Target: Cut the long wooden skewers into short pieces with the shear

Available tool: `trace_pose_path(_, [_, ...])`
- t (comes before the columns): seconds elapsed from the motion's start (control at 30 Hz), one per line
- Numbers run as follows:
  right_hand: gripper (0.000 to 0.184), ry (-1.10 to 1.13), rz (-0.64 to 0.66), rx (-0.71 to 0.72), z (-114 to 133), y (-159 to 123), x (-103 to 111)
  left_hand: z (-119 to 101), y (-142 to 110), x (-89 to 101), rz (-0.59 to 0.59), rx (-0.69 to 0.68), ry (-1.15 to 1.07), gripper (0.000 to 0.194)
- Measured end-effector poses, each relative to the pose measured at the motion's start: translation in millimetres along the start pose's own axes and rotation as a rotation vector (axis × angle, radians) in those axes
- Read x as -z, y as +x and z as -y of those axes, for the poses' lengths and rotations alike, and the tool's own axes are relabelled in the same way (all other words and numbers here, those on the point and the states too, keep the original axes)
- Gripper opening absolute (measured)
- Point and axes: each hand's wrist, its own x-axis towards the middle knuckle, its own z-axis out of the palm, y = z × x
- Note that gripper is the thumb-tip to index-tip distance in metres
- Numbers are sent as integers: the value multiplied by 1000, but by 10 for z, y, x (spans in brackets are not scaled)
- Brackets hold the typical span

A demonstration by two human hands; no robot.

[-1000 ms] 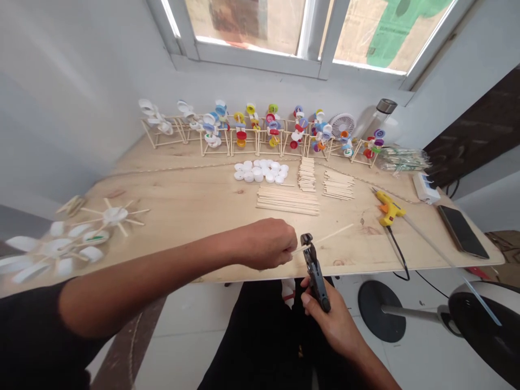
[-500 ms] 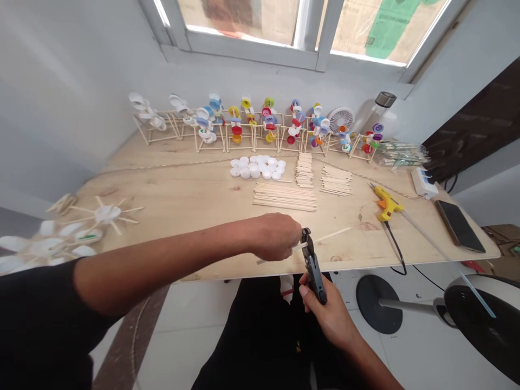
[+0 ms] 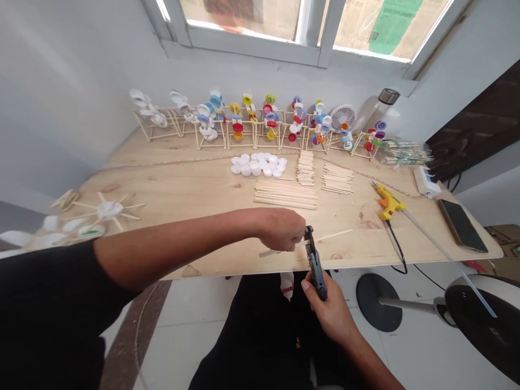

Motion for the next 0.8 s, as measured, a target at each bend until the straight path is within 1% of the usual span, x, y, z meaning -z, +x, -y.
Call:
trace_pose_path(0.1, [22,-60,-42,15,-15,12,-5,-10,7,-1,1,5,16,32])
trace_pose_path(0.23, [24,-65,-94,43,-21,25,-18,-7,18,-15,-15,15,23,32])
trace_pose_path(0.37, [25,-74,-124,49,-47,42,-37,-2,28,-30,-15,34,56,28])
trace_pose_path(0.47, [24,-91,-158,43,-63,54,-52,7,9,-39,-50,71,98,22])
trace_pose_path(0.57, [22,-80,-180,45,-65,57,-64,13,-50,-79,-128,103,124,19])
trace_pose_path(0.63, [22,-57,-182,45,-62,55,-70,4,-100,-154,-197,139,147,20])
trace_pose_path(0.7, [22,-30,-175,33,-57,55,-77,-22,-140,-280,-310,213,197,20])
trace_pose_path(0.8, [22,0,-145,4,-45,61,-84,-80,-151,-537,-526,288,267,13])
